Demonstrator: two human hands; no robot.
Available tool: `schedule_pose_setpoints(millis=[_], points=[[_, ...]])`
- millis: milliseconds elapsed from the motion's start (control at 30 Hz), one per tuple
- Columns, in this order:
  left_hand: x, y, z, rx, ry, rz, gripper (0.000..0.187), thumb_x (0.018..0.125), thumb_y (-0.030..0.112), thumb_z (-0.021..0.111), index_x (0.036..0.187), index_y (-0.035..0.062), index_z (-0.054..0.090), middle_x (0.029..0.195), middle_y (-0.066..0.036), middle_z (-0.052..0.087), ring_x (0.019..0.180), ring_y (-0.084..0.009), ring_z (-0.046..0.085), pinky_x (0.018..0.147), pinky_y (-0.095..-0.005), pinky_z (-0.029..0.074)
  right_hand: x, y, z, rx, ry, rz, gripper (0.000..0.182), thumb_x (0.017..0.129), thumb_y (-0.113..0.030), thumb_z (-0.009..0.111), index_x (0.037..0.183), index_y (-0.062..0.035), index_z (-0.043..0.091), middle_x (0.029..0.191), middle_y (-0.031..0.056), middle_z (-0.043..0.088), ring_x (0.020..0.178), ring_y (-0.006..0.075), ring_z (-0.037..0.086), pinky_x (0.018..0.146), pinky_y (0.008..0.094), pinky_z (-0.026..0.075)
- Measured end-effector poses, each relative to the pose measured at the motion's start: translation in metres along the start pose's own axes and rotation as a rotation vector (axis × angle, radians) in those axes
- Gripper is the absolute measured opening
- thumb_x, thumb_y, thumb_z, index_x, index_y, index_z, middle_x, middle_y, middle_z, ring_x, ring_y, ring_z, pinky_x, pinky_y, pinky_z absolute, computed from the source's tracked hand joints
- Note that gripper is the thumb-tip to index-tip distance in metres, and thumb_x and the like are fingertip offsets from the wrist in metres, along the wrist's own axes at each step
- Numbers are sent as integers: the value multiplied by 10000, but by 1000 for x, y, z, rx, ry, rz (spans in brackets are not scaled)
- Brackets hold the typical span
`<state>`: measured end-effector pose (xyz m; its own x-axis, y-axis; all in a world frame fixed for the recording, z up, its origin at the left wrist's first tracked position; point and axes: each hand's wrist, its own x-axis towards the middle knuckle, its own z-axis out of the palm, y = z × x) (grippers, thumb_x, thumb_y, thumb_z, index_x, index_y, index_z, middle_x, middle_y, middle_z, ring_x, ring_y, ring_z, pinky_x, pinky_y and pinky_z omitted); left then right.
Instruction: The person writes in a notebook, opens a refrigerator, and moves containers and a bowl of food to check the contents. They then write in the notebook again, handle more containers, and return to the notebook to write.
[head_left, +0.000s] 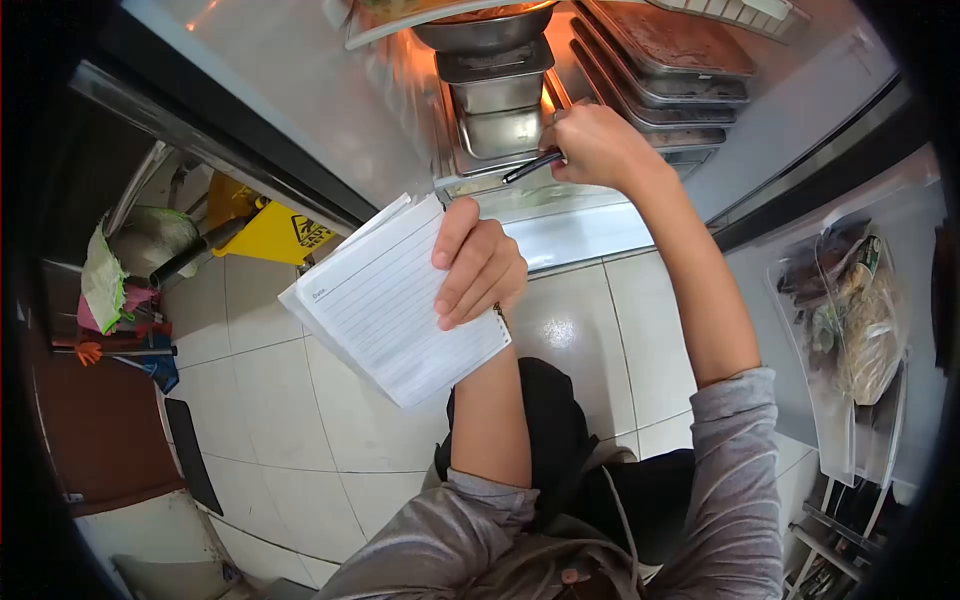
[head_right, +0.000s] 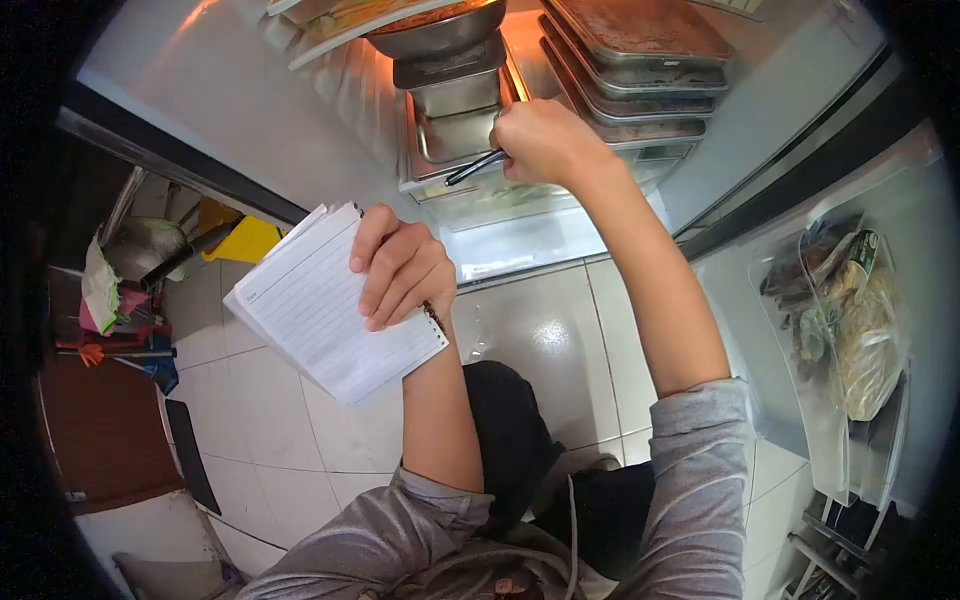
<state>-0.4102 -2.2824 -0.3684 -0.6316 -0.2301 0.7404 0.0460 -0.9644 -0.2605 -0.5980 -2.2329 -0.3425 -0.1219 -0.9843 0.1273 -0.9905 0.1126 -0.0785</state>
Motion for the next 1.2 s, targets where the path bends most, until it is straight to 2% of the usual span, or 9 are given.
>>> schedule_pose_setpoints(millis=[67,300,633,700,767,833,867,1000,1200], points=[[-2,-3,1,-30,-4,50,175,891,11,369,724,24,418,478,-134,533,339,-161,537,301,-207,418,2,2,3,9,46,-59,164,611,-101,667,762,-36,682,747,145,637,725,315,621,650,402,503],[0,-9,0,-47,-61,27,169,889,23,373,727,29,420,480,-127,536,339,-161,537,302,-210,418,-1,-3,6,-28,66,-22,222,598,-121,684,802,-34,676,797,97,654,763,283,614,698,374,498],[1,-12,9,-74,-91,61,154,874,0,373,729,23,420,479,-130,535,343,-160,537,302,-209,418,-3,-1,2,18,135,-45,202,630,-144,691,811,-57,691,749,130,647,736,304,626,672,396,501],[1,-12,12,-64,-98,53,153,873,-2,374,729,20,420,479,-130,535,343,-159,537,303,-208,418,0,-3,-10,183,62,102,203,643,-158,693,815,-50,692,731,138,648,737,314,627,682,405,501],[1,-11,13,-43,-81,44,158,874,-6,368,726,19,419,477,-127,533,343,-156,537,301,-203,418,8,1,-11,198,204,64,249,675,-165,679,901,-63,673,722,143,649,743,323,627,697,413,499],[0,-10,15,-29,-77,35,163,876,-9,362,726,18,418,475,-126,531,343,-155,536,299,-199,417,20,-5,-21,259,445,238,348,694,-108,682,1038,-85,634,850,153,660,764,280,641,685,364,505],[0,-10,16,-26,-59,53,166,879,-8,358,726,19,418,473,-126,530,341,-155,535,299,-199,417,25,-8,-26,326,424,320,410,713,-111,667,1117,-122,596,865,156,661,773,294,639,691,376,508],[0,-9,16,-32,-55,68,174,885,-5,351,726,20,418,473,-125,530,335,-153,530,300,-198,417,34,-12,-11,126,543,447,296,718,-143,659,1013,-130,650,834,143,650,775,314,633,683,404,508],[2,-7,12,-45,-85,58,164,885,2,357,735,16,422,476,-124,533,338,-150,530,303,-199,418,33,-14,9,238,623,521,271,724,-170,664,994,-153,654,894,157,614,826,328,624,709,407,509]])
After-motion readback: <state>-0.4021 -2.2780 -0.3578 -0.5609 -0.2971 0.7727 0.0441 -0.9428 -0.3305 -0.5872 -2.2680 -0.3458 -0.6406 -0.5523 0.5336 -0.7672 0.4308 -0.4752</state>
